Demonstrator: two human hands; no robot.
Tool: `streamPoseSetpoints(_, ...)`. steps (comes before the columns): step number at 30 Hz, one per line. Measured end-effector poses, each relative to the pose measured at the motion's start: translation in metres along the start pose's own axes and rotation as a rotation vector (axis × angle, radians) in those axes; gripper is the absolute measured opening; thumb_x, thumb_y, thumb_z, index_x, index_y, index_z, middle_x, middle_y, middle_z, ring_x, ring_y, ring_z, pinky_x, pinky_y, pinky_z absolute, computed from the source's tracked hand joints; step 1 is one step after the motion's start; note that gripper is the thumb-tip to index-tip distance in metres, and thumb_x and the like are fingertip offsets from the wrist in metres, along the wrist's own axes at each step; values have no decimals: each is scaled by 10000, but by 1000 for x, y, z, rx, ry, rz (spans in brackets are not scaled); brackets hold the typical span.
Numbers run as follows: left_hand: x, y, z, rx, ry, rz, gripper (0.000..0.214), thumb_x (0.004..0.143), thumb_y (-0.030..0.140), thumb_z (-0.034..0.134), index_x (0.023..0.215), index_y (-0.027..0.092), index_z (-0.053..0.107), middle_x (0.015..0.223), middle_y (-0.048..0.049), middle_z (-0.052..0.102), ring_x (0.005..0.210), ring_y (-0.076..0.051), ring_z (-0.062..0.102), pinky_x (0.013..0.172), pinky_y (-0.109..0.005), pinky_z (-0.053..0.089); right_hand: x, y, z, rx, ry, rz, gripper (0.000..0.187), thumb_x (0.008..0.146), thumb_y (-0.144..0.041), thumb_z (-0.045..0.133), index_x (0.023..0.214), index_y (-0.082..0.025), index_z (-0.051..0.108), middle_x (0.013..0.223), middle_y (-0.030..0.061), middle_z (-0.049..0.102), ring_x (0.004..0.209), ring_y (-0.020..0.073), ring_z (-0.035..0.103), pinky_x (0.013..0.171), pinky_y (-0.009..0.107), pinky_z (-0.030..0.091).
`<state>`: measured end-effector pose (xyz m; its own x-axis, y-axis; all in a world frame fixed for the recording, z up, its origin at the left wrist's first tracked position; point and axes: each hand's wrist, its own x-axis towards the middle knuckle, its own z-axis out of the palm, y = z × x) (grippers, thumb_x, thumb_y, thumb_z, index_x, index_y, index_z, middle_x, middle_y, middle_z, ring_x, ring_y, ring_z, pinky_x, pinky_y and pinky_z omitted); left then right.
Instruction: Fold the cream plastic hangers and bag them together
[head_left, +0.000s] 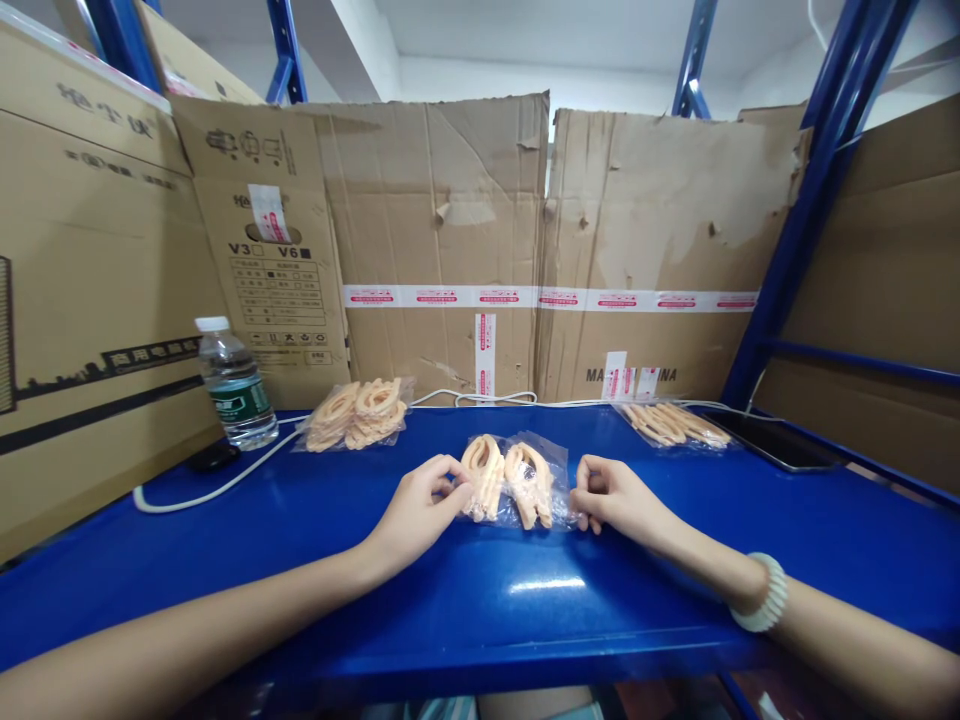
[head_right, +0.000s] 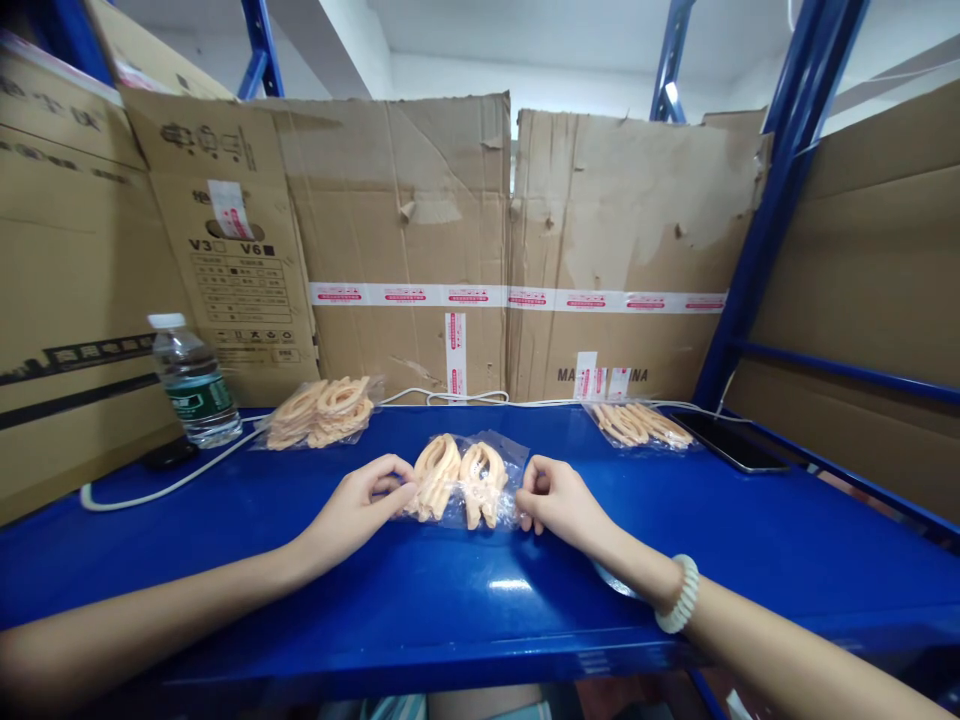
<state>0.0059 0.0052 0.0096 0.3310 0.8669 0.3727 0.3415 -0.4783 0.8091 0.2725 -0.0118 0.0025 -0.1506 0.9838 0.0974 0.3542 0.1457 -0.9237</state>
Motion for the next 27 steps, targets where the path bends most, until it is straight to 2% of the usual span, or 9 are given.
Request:
streamPoseSetpoints(2, 6, -3, 1, -17, -31, -35, 133, 788, 321, 556, 753, 197, 522, 609, 35, 559, 519, -131, 560, 492, -228, 445, 1, -1, 0, 1, -7, 4, 176, 612, -205, 517, 756, -229, 419, 485, -65, 591, 399, 120, 515, 397, 212, 389)
streamPoseSetpoints(5, 16, -7, 1, -13, -53, -55, 138, 765, 322, 563, 750, 201, 497, 577, 47, 546, 474, -122, 534, 447, -214, 411, 2, -5, 1, -195, -14, -65, 241, 631, -142, 493, 862, -204, 516, 515, -74, 572, 432, 114, 505, 430, 209, 379)
streamPoseSetpoints(8, 21, -9, 0, 37, -55, -38, 117, 760, 298, 570, 767, 193, 519, 613, 40, 550, 504, -120, 529, 457, -206, 387, 2, -10, 3, -440, 4, -169, 261, 650, -69, 483, 848, -179, 613, 545, -54, 567, 503, 110, 514, 515, 216, 369)
streamPoseSetpoints(13, 22, -10, -1, 167, -76, 35, 117, 760, 211, 535, 871, 187, 564, 768, 17, 566, 505, -105, 509, 495, -230, 419, 1, -12, 7, -560, 11, -221, 224, 664, -38, 509, 796, -183, 618, 548, -53, 526, 513, 121, 491, 518, 227, 328)
streamPoseSetpoints(15, 23, -11, -3, 215, -97, 98, 253, 755, 190, 543, 1005, 196, 583, 956, -36, 593, 640, -146, 592, 588, -279, 491, 1, -11, 8, -584, 31, -250, 219, 670, -46, 531, 827, -180, 602, 669, -18, 582, 623, 146, 541, 590, 242, 375)
streamPoseSetpoints(16, 24, -11, -4, 232, -117, 138, 319, 762, 185, 545, 1077, 206, 583, 1072, -66, 591, 787, -187, 630, 683, -315, 520, 2, -10, 8, -599, 47, -275, 220, 677, -55, 545, 852, -179, 595, 761, 9, 608, 707, 164, 562, 651, 258, 398)
streamPoseSetpoints(19, 28, -13, -11, 267, -209, 246, 419, 806, 177, 530, 1219, 234, 569, 1330, -90, 539, 1229, -259, 503, 1020, -410, 417, 5, -10, 6, -627, 54, -354, 221, 700, -85, 586, 898, -183, 573, 952, 54, 627, 892, 204, 569, 795, 309, 410)
streamPoseSetpoints(21, 29, -16, -16, 289, -269, 275, 422, 839, 177, 508, 1253, 228, 566, 1368, -87, 546, 1305, -255, 448, 1109, -438, 318, 9, -11, 5, -629, 11, -360, 215, 706, -105, 617, 897, -191, 567, 936, 45, 644, 889, 210, 580, 784, 315, 414)
streamPoseSetpoints(27, 13, -23, -38, 359, -304, 255, 428, 919, 221, 445, 1342, 223, 510, 1427, -85, 515, 1339, -233, 428, 1137, -432, 285, 20, -19, 20, -616, -102, -345, 202, 708, -139, 675, 872, -202, 577, 897, 33, 656, 862, 218, 588, 726, 308, 416)
